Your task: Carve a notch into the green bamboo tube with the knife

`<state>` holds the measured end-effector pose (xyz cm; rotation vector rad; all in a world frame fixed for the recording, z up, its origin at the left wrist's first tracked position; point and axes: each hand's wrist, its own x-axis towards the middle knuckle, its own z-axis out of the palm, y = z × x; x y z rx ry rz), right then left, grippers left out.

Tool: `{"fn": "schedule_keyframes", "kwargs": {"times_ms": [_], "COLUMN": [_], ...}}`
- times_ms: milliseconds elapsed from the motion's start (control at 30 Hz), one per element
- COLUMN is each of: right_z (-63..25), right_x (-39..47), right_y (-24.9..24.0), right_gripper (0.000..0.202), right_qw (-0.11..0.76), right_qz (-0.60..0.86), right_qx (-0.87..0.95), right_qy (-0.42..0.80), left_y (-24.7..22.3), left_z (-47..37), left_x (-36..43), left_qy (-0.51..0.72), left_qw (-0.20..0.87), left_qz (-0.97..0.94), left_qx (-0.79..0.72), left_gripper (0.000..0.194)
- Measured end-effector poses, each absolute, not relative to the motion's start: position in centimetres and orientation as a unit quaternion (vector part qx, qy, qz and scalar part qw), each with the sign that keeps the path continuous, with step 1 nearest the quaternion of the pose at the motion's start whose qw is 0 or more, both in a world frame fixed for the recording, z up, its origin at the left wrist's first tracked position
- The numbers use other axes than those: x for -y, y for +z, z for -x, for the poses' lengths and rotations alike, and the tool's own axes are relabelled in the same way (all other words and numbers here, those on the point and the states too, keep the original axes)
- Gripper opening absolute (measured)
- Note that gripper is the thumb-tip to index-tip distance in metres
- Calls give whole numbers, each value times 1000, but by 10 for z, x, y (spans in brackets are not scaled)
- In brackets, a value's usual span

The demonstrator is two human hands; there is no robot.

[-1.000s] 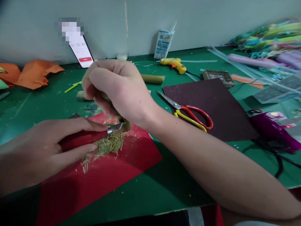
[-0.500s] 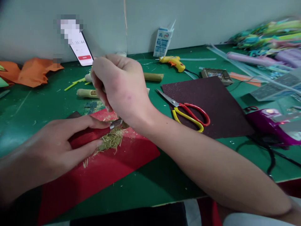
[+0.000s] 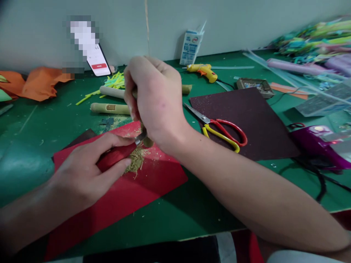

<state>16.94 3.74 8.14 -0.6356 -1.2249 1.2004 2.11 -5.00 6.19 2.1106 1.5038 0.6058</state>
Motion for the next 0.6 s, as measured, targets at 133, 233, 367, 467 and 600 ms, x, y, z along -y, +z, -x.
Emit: {"fn": "schedule_keyframes", "kwargs": {"times_ms": [133,233,367,467,600], "right_z": [-172,-173,-175,-176,-173], "right_x": [-40,-43,-45,-45,-44], "right_y": [79,79,81,82,82], "right_gripper": [23,23,24,22,22], "right_qw": [624,615,593,586,576], "right_qz": [260,264,284,288,303], "right_qx": [522,525,539,543,546], "right_qy": [519,526,526,528,528], "left_y": [64,74,89,93,92], "left_z": [-24,-21,-14,-10,-9], "left_x": [47,40,33,32,31], "left_qy": [219,184,127,114,121], "left_qw": [251,259,257,235,226], "left_qz": [-758,-763,-782,-780,-778], "left_qx": [-561,-563,-553,-569,-573], "left_gripper": [29,30,28,28,29]}}
